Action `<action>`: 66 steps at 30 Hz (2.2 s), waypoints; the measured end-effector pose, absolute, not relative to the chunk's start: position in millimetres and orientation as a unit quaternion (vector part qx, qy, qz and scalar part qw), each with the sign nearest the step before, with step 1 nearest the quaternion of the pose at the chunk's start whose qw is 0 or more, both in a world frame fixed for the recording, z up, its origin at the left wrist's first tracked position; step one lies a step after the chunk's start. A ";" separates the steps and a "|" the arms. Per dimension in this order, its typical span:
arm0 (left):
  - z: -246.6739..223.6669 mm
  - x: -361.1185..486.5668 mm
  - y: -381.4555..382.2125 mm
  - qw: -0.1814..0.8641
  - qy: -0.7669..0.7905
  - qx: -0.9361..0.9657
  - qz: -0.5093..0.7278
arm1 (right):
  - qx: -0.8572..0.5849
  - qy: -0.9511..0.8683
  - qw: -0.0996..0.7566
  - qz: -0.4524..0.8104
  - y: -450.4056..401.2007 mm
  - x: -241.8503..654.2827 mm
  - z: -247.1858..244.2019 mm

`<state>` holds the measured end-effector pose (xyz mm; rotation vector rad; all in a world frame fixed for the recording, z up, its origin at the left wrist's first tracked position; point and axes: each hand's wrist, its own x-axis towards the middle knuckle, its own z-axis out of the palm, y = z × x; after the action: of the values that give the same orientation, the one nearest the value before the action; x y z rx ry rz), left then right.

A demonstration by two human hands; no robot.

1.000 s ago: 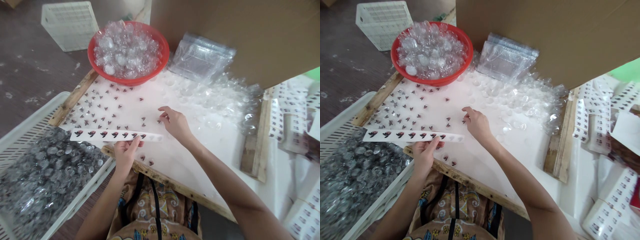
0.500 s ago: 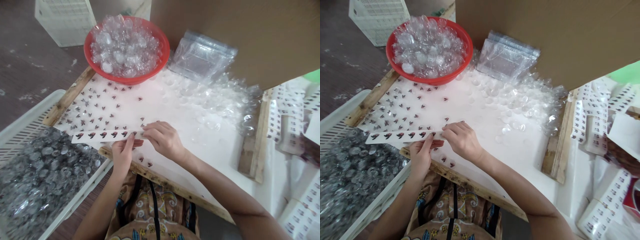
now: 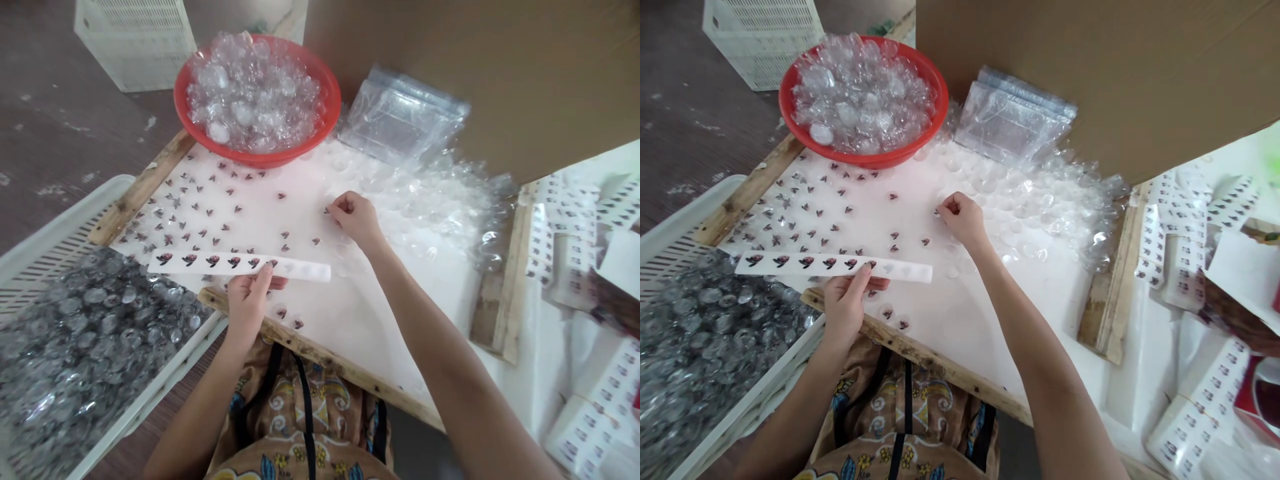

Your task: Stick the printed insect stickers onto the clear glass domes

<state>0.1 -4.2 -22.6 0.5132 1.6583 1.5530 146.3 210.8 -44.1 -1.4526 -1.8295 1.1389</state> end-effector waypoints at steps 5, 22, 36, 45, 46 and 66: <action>-20.5 -0.7 -5.3 0.393 0.662 0.203 0.604 | -0.551 -0.705 0.237 0.378 208.3 140.6 -39.2; -18.3 0.4 -3.1 0.420 0.624 0.212 0.624 | -0.326 -0.814 0.207 0.435 126.3 120.1 8.5; -23.6 -0.9 -4.8 0.438 0.603 0.205 0.635 | -0.485 -0.684 0.350 0.417 152.2 177.9 7.1; -22.0 -0.4 -5.1 0.437 0.608 0.209 0.629 | -0.575 -0.653 0.236 0.434 176.2 200.8 -34.2; -22.3 -0.3 -5.2 0.438 0.608 0.209 0.628 | -0.577 -0.660 0.233 0.421 174.8 199.1 -34.1; -25.7 -1.4 -9.0 0.427 0.637 0.294 0.570 | -0.289 -0.820 0.264 0.417 95.8 120.5 16.4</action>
<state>-1.4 -9.0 -25.7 0.7338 1.5925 1.4237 120.5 95.8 16.4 -0.7798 -2.2168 1.1274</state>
